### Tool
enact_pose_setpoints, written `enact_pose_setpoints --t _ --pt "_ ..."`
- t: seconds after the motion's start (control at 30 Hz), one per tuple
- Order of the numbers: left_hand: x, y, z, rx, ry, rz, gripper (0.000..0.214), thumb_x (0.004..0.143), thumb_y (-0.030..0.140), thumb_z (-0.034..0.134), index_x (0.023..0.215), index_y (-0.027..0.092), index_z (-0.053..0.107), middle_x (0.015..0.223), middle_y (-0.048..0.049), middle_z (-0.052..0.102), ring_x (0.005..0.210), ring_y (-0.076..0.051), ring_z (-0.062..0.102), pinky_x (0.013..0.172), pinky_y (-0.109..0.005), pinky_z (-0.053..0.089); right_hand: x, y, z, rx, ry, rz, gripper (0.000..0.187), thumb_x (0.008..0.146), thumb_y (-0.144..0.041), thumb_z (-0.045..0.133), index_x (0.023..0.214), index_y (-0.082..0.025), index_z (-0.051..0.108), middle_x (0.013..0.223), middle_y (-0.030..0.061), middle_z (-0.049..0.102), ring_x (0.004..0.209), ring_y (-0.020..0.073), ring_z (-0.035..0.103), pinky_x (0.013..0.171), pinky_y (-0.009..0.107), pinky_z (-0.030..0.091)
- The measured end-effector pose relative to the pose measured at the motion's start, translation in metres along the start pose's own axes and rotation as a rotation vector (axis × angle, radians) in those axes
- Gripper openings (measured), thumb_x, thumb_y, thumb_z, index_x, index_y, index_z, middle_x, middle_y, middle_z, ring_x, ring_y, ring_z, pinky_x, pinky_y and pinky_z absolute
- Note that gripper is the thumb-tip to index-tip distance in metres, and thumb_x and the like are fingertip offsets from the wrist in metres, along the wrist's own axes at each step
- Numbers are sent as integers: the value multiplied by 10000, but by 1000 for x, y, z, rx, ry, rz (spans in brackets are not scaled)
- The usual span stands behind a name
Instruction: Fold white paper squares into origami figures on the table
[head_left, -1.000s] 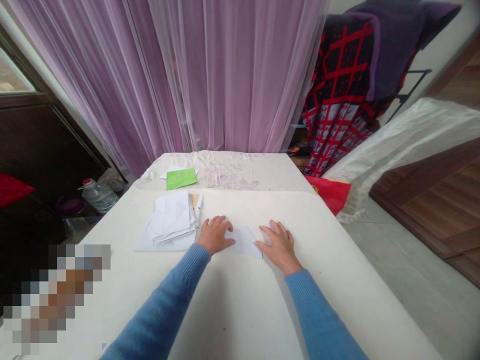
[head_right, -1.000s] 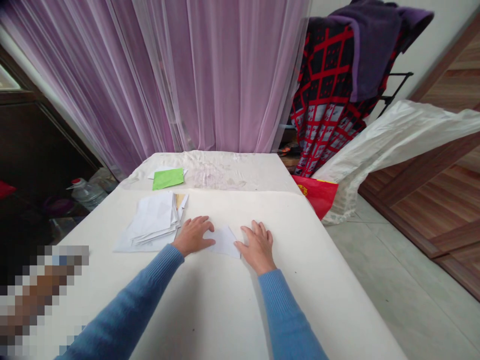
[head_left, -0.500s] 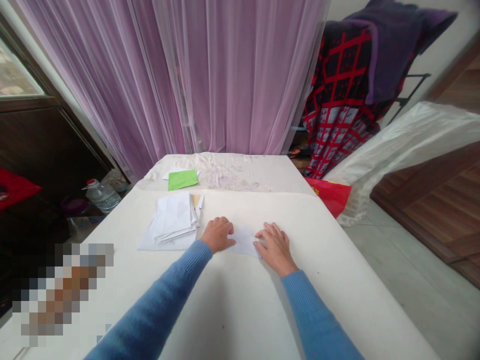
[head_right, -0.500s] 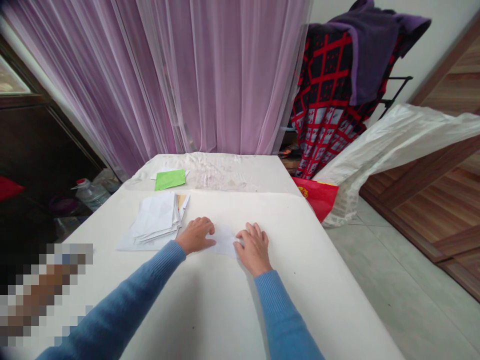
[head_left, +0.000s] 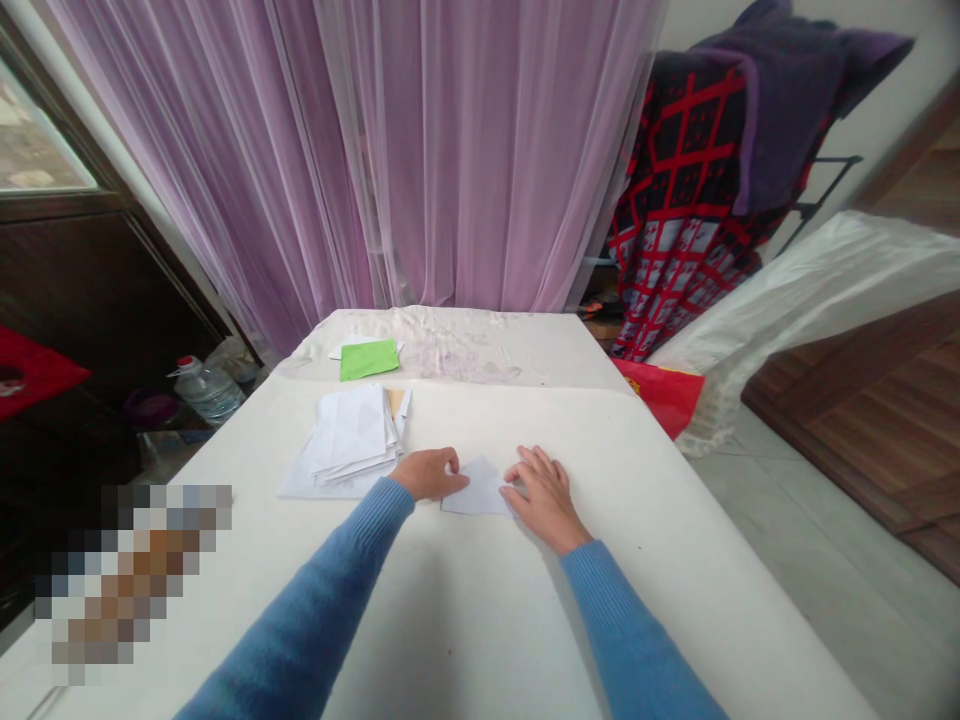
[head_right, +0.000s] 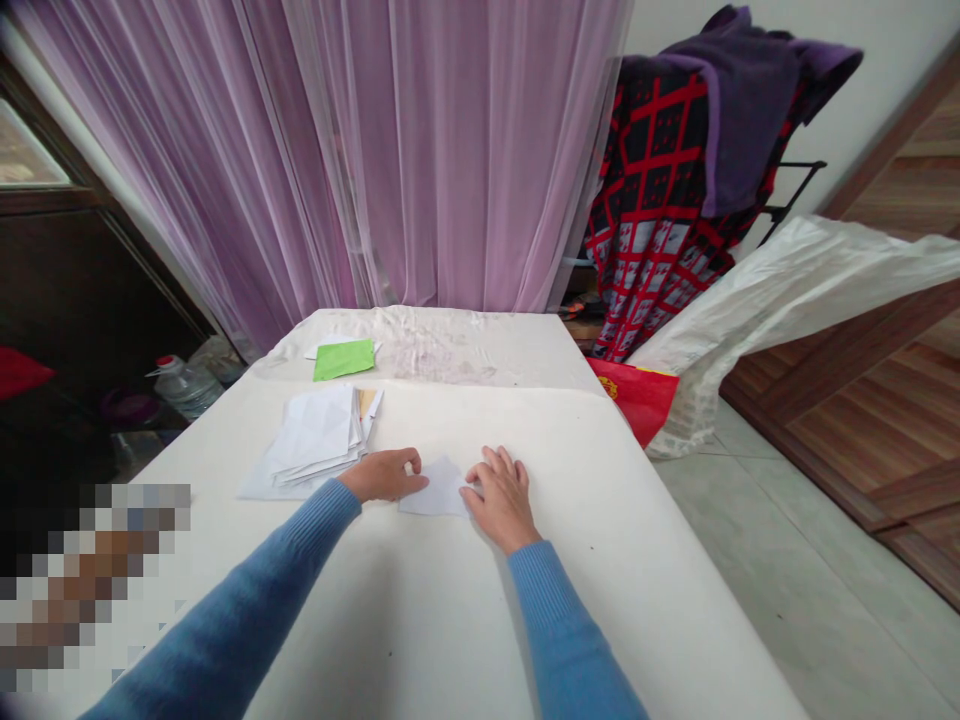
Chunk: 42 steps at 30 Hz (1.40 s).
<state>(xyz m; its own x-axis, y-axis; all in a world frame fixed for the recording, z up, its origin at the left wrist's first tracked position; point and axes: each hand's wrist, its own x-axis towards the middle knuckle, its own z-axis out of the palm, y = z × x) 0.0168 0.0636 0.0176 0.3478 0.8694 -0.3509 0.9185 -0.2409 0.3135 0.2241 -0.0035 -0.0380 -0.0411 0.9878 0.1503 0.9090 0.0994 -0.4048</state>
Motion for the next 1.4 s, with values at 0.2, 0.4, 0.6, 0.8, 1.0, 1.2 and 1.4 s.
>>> enact_pose_setpoints --t 0.2,0.4,0.6,0.8,1.0,1.2,1.4 --pt "-6 -10 2 -147 34 -9 230 789 309 584 1003 235 620 588 65 655 594 -119 636 595 -201 433 2 -3 0 3 -11 18 107 831 -286 598 918 -235 634 1427 76 487 1392 277 318 1112 523 209" --pt "-16 -14 17 -207 325 -103 262 836 234 569 1097 220 595 900 3 710 835 -130 653 711 -217 423 -1 -17 10 11 67 45 94 820 -291 614 880 -222 632 1413 95 497 1373 291 346 1106 523 227" --pt "-29 -18 22 -203 396 -177 203 840 263 597 1031 197 622 844 -6 698 788 -142 636 669 -235 388 -1 -32 14 27 81 35 79 824 -281 603 871 -224 630 1391 95 521 1361 295 363 1103 539 225" --pt "-34 -15 26 -175 407 -164 61 842 252 594 866 208 629 827 2 684 767 -143 616 664 -240 371 -1 -30 12 32 71 20 94 828 -297 598 883 -228 630 1396 95 518 1368 295 355 1104 534 225" --pt "-40 -19 37 -136 470 -55 135 901 238 522 877 226 654 899 -9 652 827 -136 606 734 -234 404 -2 -30 11 22 75 16 86 834 -294 594 888 -234 623 1398 87 517 1366 292 358 1103 532 225" --pt "-42 -23 39 -64 456 77 204 934 233 483 925 215 686 923 -35 641 874 -146 612 782 -234 436 -2 -30 11 22 64 15 92 840 -295 584 898 -233 621 1401 86 517 1368 282 356 1106 532 219" --pt "-42 -24 36 -12 393 124 249 936 211 457 987 213 701 981 -55 647 925 -165 613 839 -257 456 -2 -27 14 25 73 10 95 838 -300 588 897 -232 620 1400 82 517 1369 278 350 1105 527 216"
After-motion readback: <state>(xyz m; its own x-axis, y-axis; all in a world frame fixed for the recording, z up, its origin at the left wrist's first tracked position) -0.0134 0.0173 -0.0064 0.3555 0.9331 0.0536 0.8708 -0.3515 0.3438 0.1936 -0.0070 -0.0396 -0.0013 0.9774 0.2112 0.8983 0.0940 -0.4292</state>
